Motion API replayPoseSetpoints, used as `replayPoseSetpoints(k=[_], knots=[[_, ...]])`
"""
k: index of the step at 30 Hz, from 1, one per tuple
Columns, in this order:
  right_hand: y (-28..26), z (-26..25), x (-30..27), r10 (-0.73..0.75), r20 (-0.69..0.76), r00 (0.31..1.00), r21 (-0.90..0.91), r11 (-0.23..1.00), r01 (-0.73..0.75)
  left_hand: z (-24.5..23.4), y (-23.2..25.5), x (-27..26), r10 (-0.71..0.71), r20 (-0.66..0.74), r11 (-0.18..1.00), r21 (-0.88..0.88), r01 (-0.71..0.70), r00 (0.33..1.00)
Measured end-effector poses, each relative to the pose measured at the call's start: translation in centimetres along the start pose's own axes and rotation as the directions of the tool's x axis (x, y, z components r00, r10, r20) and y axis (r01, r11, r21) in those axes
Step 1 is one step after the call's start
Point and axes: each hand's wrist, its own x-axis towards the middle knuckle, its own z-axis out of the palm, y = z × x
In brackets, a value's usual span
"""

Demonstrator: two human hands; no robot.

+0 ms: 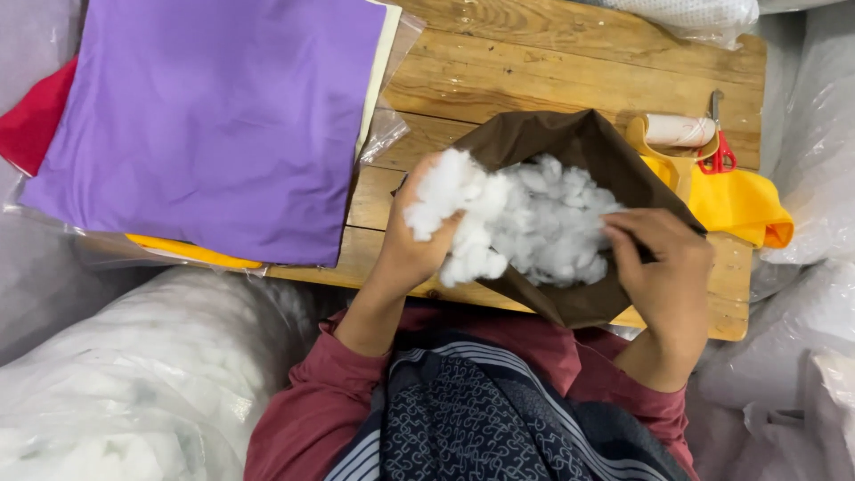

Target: Stuffing a brown fabric pillowcase with white polyester fiberfill material.

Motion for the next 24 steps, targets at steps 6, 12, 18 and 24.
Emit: replayPoseSetpoints(k=[6,12,18,24], knots=[[-5.1,0.0,0.3,-0.038,-0.011,0.999,0.255,0.966,0.04,2.3,0.7,-0.5,0.041,0.073,0.992,0.117,-0.049,0.997],[-3.5,4.2,-0.1,-0.163,-0.154,0.975,0.381,0.9,0.21,5.0,0.7,-0.3,0.084,0.175,0.995,0.044,-0.094,0.981],[-4.4,1.8,0.5,-0.036,-0.117,0.992,0.36,0.93,0.076,5.4,-1.2,-0.1,0.12,0.003,0.99,0.073,-0.12,0.993],[1.3,-0.3,-1.5,0.098,-0.316,0.944,0.273,0.962,-0.008,1.6,-0.8,0.8,0.173,-0.155,0.974,0.176,-0.145,0.973]])
